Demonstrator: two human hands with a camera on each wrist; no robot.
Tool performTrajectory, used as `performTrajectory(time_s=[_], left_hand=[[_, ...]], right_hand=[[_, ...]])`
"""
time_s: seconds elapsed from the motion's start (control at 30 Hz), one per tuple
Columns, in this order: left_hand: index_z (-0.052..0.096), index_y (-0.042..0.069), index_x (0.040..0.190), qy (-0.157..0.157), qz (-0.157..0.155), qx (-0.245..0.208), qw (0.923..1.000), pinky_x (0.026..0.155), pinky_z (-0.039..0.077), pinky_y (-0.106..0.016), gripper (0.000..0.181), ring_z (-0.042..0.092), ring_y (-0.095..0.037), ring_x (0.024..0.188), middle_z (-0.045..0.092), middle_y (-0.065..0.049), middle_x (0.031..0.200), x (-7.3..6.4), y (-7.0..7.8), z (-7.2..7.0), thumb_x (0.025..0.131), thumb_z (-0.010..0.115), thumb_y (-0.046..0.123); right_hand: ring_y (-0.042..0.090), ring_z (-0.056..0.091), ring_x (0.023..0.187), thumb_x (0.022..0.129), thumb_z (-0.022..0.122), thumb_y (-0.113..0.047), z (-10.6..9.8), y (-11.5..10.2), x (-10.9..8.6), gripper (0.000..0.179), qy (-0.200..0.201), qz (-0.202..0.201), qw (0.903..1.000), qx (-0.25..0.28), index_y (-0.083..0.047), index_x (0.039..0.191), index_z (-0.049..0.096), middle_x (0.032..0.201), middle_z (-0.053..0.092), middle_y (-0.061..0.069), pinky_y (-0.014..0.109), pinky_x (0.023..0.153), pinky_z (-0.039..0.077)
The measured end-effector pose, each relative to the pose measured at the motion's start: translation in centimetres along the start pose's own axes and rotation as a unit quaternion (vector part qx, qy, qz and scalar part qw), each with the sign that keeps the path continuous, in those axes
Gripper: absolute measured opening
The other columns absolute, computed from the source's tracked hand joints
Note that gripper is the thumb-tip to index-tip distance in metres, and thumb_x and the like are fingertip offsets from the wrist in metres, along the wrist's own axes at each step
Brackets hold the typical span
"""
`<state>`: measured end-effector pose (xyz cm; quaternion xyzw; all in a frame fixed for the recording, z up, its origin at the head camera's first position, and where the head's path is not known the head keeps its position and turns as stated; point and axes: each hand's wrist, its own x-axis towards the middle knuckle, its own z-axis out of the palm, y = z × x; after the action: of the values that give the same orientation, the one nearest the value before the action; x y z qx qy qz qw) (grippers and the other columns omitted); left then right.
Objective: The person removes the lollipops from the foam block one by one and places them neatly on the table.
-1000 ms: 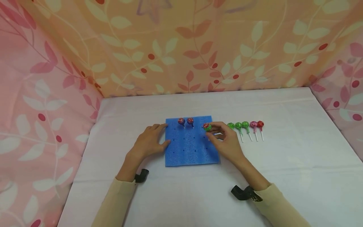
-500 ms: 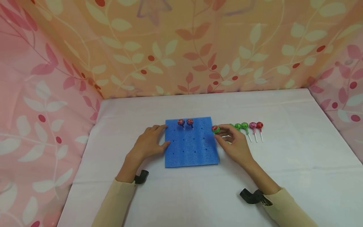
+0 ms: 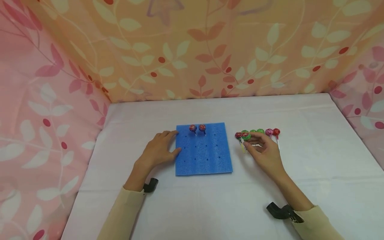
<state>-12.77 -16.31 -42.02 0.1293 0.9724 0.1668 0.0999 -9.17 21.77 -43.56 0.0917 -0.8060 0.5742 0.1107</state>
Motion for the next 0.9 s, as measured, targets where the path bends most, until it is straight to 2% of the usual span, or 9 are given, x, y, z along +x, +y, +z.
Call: performTrajectory(time_s=[0.13,0.4,0.6,0.9], left_hand=[[0.044,0.020,0.162,-0.003,-0.001,-0.001,1.0000,0.113,0.047,-0.068,0.073,0.047,-0.042,0.149,0.049,-0.014,0.163,0.1,0.1,-0.1,0.097,0.065,0.047],[0.044,0.019,0.161,-0.002,-0.001,0.004,1.0000,0.113,0.048,-0.067,0.073,0.048,-0.042,0.149,0.049,-0.015,0.163,0.0,0.1,-0.1,0.097,0.066,0.047],[0.045,0.019,0.161,-0.002,0.002,-0.003,1.0000,0.112,0.048,-0.068,0.073,0.048,-0.042,0.148,0.050,-0.015,0.162,0.0,0.0,0.1,0.097,0.066,0.046],[0.045,0.020,0.161,0.003,0.001,-0.003,1.0000,0.110,0.049,-0.069,0.071,0.049,-0.042,0.148,0.050,-0.014,0.162,0.0,-0.1,0.1,0.097,0.066,0.046]], right_hand=[[-0.005,0.069,0.095,0.092,0.074,0.009,-0.6,-0.1,0.0,0.036,0.006,0.005,0.9999,0.009,0.009,0.127,0.064,0.107,0.069,-0.014,0.011,0.079,0.060],[-0.005,0.068,0.094,0.093,0.074,0.006,-1.7,0.2,0.3,0.035,0.019,0.005,0.9996,-0.019,0.008,0.126,0.065,0.106,0.068,-0.013,0.010,0.079,0.059],[-0.005,0.068,0.095,0.094,0.074,0.004,-3.0,0.8,0.7,0.035,0.032,0.003,0.9988,-0.037,0.006,0.127,0.066,0.107,0.070,-0.008,0.009,0.078,0.058],[-0.004,0.068,0.092,0.093,0.074,0.005,-5.9,1.8,1.3,0.037,0.081,0.027,0.9952,-0.048,0.006,0.129,0.064,0.102,0.070,-0.018,0.007,0.074,0.056]])
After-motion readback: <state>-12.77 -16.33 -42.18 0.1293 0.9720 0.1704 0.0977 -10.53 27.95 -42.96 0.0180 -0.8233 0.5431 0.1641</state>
